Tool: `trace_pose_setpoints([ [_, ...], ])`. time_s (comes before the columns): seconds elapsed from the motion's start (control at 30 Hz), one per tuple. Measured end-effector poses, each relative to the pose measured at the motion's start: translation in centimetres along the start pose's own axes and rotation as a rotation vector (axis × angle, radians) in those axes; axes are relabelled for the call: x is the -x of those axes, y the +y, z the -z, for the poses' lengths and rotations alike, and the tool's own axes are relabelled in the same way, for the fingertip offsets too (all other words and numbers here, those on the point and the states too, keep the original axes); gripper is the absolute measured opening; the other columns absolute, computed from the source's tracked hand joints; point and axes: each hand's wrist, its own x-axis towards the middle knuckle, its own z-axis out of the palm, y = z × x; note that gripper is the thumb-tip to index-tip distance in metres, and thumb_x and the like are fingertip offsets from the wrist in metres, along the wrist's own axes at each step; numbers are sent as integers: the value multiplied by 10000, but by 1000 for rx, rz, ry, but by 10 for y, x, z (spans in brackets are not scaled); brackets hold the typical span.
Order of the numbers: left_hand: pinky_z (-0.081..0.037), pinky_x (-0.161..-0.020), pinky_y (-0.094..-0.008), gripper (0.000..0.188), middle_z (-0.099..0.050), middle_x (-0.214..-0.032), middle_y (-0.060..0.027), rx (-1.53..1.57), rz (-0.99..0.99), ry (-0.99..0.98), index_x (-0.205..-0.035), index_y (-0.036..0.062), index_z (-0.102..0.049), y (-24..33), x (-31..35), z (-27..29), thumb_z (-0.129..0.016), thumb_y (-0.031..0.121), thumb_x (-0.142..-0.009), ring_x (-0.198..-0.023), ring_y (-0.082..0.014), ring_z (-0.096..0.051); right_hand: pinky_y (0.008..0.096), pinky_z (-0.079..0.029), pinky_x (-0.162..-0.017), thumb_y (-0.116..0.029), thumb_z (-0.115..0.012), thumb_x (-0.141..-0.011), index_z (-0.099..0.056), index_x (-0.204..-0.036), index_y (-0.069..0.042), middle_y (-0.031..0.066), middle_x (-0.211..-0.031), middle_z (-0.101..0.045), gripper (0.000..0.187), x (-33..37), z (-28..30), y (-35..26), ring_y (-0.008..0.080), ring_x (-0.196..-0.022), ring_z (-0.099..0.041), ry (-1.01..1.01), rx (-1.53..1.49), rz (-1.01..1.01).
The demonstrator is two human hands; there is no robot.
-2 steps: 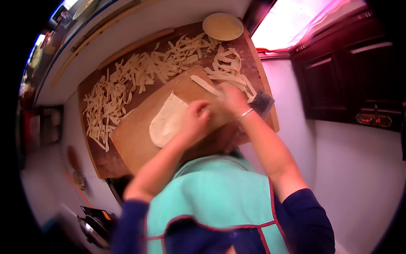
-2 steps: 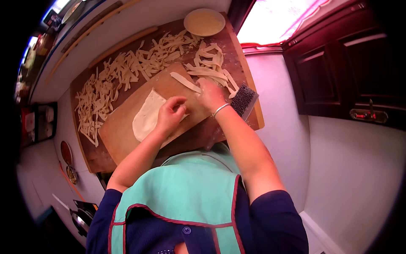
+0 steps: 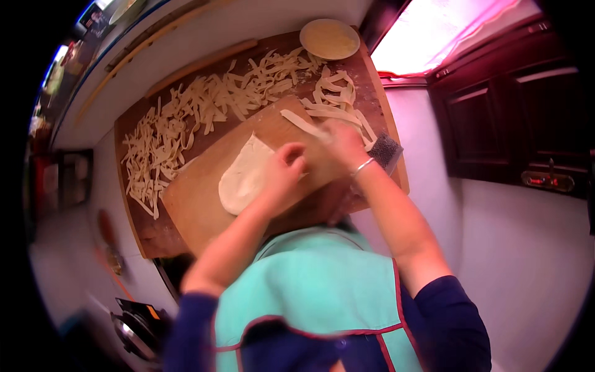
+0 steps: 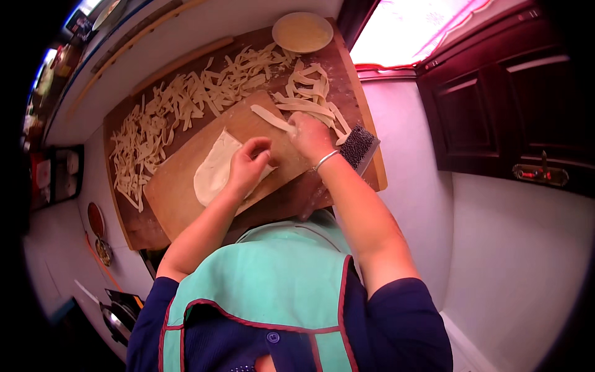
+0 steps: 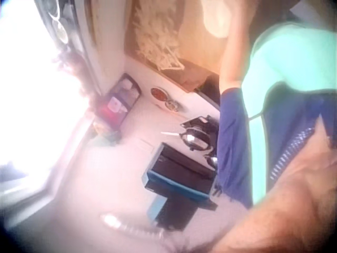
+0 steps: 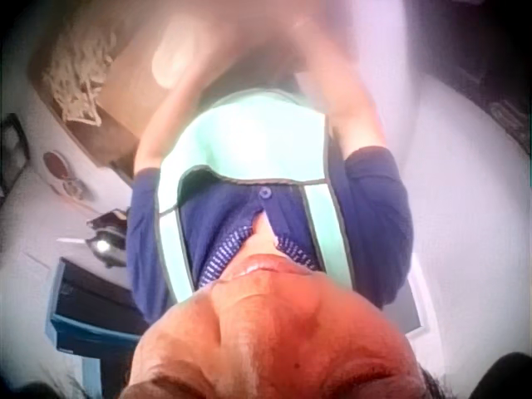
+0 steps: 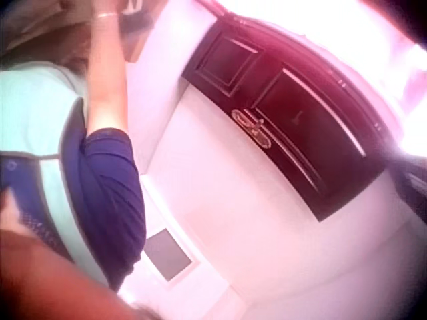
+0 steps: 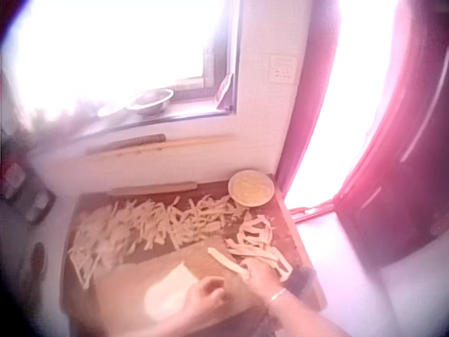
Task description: The person cuts a folded sheet of dough into thin strips using a knife, then gathers the noodles by hand and moves them to a pile on a wooden workbench.
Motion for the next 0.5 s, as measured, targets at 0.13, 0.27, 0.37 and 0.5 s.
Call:
trace_pose_setpoints([
  [0.13,-478,-938,-321,326,-630,-1117,-95,629,365,-21,-1221,-12,-524,3,-22,-12,-535,180,-957,-1006,-208,-619,337,-522,-692,-142,-665,-783,-636,-951,19,139,-821,-678,235,-16,49,-34,242,-765,-662,-119,-291,-183],
  [0.27,-505,-894,-343,401,-605,-1178,-93,831,339,-182,-1311,7,-427,-26,-49,-35,-507,205,-972,-1008,-199,-618,261,-516,-616,-152,-630,-846,-604,-941,59,98,-827,-673,233,-7,76,-34,143,-684,-649,-360,-629,-407],
  [0.37,-515,-867,-335,413,-604,-1158,-81,748,244,-176,-1328,39,-418,-11,-44,-60,-531,172,-955,-1003,-190,-616,264,-525,-650,-170,-636,-852,-604,-899,42,108,-846,-677,219,10,80,-18,156,-733,-657,-339,-663,-507],
  [0.5,-518,-856,-331,468,-600,-1139,-75,689,241,-8,-1345,82,-410,0,-41,-79,-585,93,-911,-1000,-184,-613,281,-533,-706,-201,-647,-859,-614,-939,32,117,-882,-669,248,18,83,9,167,-802,-653,-257,-282,-242],
])
